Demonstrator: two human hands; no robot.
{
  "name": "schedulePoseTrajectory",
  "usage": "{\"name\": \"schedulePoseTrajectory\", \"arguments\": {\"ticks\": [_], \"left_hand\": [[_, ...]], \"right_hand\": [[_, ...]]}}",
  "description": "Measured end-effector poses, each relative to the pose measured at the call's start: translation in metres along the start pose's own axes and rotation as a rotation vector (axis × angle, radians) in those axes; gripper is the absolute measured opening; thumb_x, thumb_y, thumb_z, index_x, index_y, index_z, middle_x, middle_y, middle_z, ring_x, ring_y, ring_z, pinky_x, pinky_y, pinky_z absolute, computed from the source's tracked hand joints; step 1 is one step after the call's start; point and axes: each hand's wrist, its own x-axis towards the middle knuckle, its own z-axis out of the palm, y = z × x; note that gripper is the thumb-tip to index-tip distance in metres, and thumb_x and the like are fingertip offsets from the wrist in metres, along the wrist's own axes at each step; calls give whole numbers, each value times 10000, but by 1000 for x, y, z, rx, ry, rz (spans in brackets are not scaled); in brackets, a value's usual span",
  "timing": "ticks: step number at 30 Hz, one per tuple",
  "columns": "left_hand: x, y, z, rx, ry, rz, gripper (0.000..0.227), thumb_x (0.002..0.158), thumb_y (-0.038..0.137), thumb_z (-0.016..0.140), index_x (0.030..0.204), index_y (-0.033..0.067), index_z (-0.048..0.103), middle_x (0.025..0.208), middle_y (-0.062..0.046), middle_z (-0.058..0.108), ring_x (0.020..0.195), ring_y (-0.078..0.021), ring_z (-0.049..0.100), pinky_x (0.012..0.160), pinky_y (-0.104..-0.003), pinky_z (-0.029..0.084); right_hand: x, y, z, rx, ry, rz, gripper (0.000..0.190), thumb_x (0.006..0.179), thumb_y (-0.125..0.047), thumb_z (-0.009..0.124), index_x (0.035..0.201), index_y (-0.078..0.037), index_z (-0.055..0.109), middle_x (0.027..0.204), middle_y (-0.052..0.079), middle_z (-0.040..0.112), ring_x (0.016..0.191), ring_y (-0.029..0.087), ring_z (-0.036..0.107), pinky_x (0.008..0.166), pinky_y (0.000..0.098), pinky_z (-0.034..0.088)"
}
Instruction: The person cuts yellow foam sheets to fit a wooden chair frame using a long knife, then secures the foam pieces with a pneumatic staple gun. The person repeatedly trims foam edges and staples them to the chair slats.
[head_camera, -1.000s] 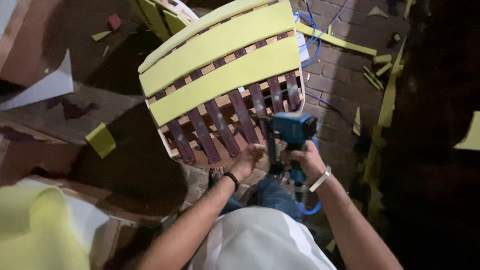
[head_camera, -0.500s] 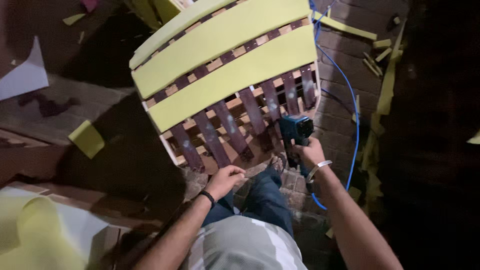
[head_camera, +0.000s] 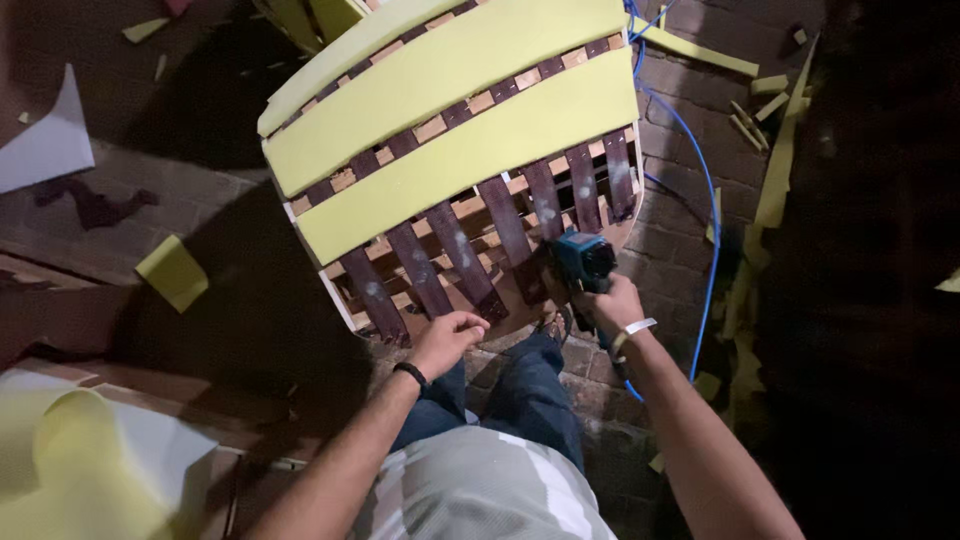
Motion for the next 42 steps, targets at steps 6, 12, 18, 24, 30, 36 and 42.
{"name": "schedulePoseTrajectory", "arguments": {"ticks": [6,12,18,24,30,36,42], "left_hand": [[2,-9,2,-31,6,112,247,960,218,650,1140,84,754,1007,-36,782,945,-134,730,856,-313,569],[2,-21,-1,17,17,64,241,962,210,650,1144,92,754,1007,-38,785,949,-139,734,865,-318,566],[1,-31,-4,-88,-5,93,238,959,218,654,1142,95,745,1041,-29,772,935,-145,742,852,-336,597],[-8,-25,-4,70,49,73,245,945,236,678,1140,120,772,1013,-40,792,913,-137,735,843,-324,575],[-14,-26,-11,5,32,64,245,948,219,668,1148,106,755,1027,-43,784,917,-159,737,845,-321,583],[-17,-32,-21,-16,45,65,241,953,221,660,1144,108,753,1027,-34,782,954,-134,745,857,-314,587],[-15,-39,-23,41,46,94,235,955,211,659,1142,105,755,1006,-41,778,903,-124,725,824,-314,573]], "right_hand": [[-5,5,-3,77,-69,60,175,746,-98,749,885,-3,704,715,73,694,587,176,636,541,343,505],[-22,0,19,259,-140,54,174,704,-35,740,856,-15,656,673,56,642,551,168,585,500,343,453],[-19,-8,32,-75,-80,8,158,720,-77,770,838,-12,689,635,58,648,546,166,602,509,342,476],[-20,-8,33,130,-145,6,192,719,-82,749,876,23,713,706,67,689,607,172,636,559,345,510],[-29,-17,41,13,-73,43,297,698,-90,766,984,-27,717,752,69,712,656,179,660,610,359,528],[-22,-12,47,-98,-76,39,298,712,-152,804,970,-20,734,770,108,725,671,203,676,637,366,538],[-21,10,51,-76,-62,-36,229,710,-130,801,898,-17,736,706,83,704,625,189,663,570,345,509]]}}
